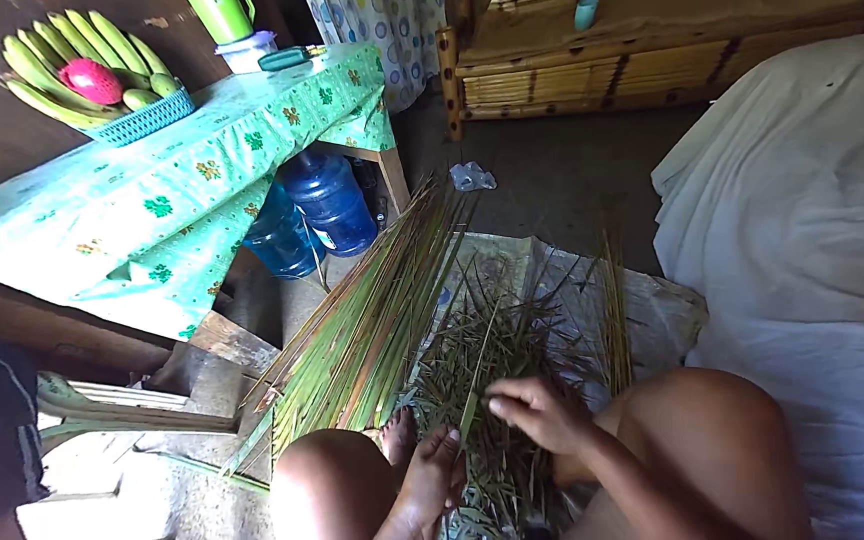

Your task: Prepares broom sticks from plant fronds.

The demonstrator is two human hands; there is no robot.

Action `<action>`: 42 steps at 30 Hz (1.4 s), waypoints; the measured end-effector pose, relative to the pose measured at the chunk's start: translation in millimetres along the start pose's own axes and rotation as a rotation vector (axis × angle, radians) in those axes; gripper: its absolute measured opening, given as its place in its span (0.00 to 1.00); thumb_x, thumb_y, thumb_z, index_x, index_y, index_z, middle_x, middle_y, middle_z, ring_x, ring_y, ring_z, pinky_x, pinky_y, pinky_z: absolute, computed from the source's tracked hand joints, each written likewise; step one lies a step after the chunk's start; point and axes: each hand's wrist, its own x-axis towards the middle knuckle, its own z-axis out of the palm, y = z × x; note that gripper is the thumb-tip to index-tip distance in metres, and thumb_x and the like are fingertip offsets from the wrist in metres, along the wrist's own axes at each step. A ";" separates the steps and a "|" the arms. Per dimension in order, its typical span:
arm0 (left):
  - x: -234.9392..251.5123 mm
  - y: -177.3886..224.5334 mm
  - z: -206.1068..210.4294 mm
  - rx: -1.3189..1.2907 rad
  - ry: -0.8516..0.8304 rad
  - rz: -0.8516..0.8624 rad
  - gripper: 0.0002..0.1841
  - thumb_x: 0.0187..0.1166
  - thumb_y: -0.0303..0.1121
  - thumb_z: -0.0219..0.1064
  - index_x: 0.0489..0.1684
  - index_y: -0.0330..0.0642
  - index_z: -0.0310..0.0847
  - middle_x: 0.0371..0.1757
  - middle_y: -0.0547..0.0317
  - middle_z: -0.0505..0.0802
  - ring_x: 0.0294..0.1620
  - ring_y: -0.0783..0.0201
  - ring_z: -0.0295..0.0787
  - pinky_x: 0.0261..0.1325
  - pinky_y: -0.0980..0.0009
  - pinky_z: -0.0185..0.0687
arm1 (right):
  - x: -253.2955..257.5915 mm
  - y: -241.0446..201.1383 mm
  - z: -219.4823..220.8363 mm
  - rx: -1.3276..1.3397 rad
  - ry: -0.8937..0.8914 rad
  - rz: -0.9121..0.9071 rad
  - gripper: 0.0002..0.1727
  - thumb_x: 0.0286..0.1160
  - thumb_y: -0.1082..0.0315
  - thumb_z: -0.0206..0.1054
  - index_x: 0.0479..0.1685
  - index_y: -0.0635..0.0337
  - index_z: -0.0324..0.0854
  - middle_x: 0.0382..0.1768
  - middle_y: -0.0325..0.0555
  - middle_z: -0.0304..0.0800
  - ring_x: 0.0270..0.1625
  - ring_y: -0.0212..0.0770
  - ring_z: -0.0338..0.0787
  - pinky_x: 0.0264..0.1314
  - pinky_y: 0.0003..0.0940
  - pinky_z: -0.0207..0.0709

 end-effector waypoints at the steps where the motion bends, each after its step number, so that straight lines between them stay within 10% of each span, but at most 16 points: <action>1: 1.2 3.9 0.4 0.014 -0.002 -0.008 0.14 0.95 0.32 0.40 0.41 0.45 0.70 0.13 0.72 0.68 0.08 0.81 0.59 0.11 0.86 0.57 | -4.4 -0.7 9.0 -0.005 -0.052 -0.073 0.17 0.83 0.63 0.60 0.49 0.68 0.90 0.33 0.49 0.91 0.32 0.32 0.86 0.41 0.31 0.81; 6: 7.7 7.7 2.9 0.041 -0.024 -0.013 0.14 0.95 0.33 0.40 0.42 0.45 0.70 0.13 0.72 0.68 0.07 0.80 0.59 0.11 0.85 0.59 | 3.0 12.2 18.1 -0.249 0.051 -0.161 0.19 0.85 0.57 0.59 0.35 0.62 0.88 0.28 0.48 0.88 0.32 0.40 0.87 0.37 0.40 0.81; 10: 6.1 1.0 3.8 0.033 -0.052 -0.002 0.14 0.94 0.31 0.40 0.40 0.46 0.71 0.12 0.73 0.67 0.07 0.81 0.58 0.11 0.85 0.57 | 23.1 22.7 -9.1 -0.315 0.187 0.114 0.20 0.87 0.58 0.57 0.49 0.65 0.90 0.40 0.56 0.93 0.46 0.52 0.92 0.54 0.55 0.82; 14: 5.4 1.1 1.7 0.033 -0.040 -0.003 0.14 0.94 0.31 0.41 0.38 0.46 0.70 0.12 0.73 0.67 0.07 0.81 0.58 0.11 0.86 0.57 | 29.0 25.1 -22.4 -0.183 0.323 0.200 0.18 0.89 0.61 0.56 0.53 0.65 0.89 0.33 0.48 0.88 0.33 0.38 0.83 0.43 0.40 0.78; 22: 19.2 10.4 5.9 0.010 0.064 0.002 0.15 0.97 0.34 0.39 0.43 0.42 0.70 0.15 0.68 0.72 0.08 0.78 0.63 0.12 0.84 0.63 | -5.2 -4.4 19.4 0.004 -0.211 -0.060 0.16 0.83 0.62 0.61 0.44 0.66 0.90 0.29 0.45 0.88 0.29 0.28 0.81 0.36 0.26 0.76; 28: 17.2 4.2 3.0 0.068 0.072 0.033 0.15 0.96 0.34 0.38 0.47 0.40 0.70 0.18 0.64 0.78 0.12 0.74 0.74 0.17 0.81 0.75 | 6.4 8.7 16.5 -0.148 -0.027 -0.064 0.17 0.85 0.61 0.60 0.46 0.65 0.90 0.33 0.50 0.92 0.35 0.37 0.88 0.43 0.36 0.81; 35: 12.7 -1.6 2.3 0.080 0.051 0.039 0.15 0.95 0.33 0.39 0.46 0.42 0.73 0.14 0.70 0.72 0.08 0.78 0.63 0.12 0.83 0.64 | -2.9 6.5 28.4 -0.249 -0.046 -0.188 0.17 0.84 0.59 0.61 0.40 0.63 0.90 0.31 0.50 0.91 0.35 0.42 0.90 0.41 0.41 0.83; 42: 4.3 -6.7 2.7 0.043 -0.020 -0.003 0.15 0.95 0.32 0.40 0.37 0.45 0.69 0.12 0.71 0.68 0.07 0.79 0.60 0.11 0.84 0.59 | 24.1 23.6 -22.7 -0.283 0.266 0.146 0.19 0.87 0.59 0.58 0.52 0.65 0.90 0.38 0.53 0.92 0.40 0.45 0.90 0.50 0.47 0.82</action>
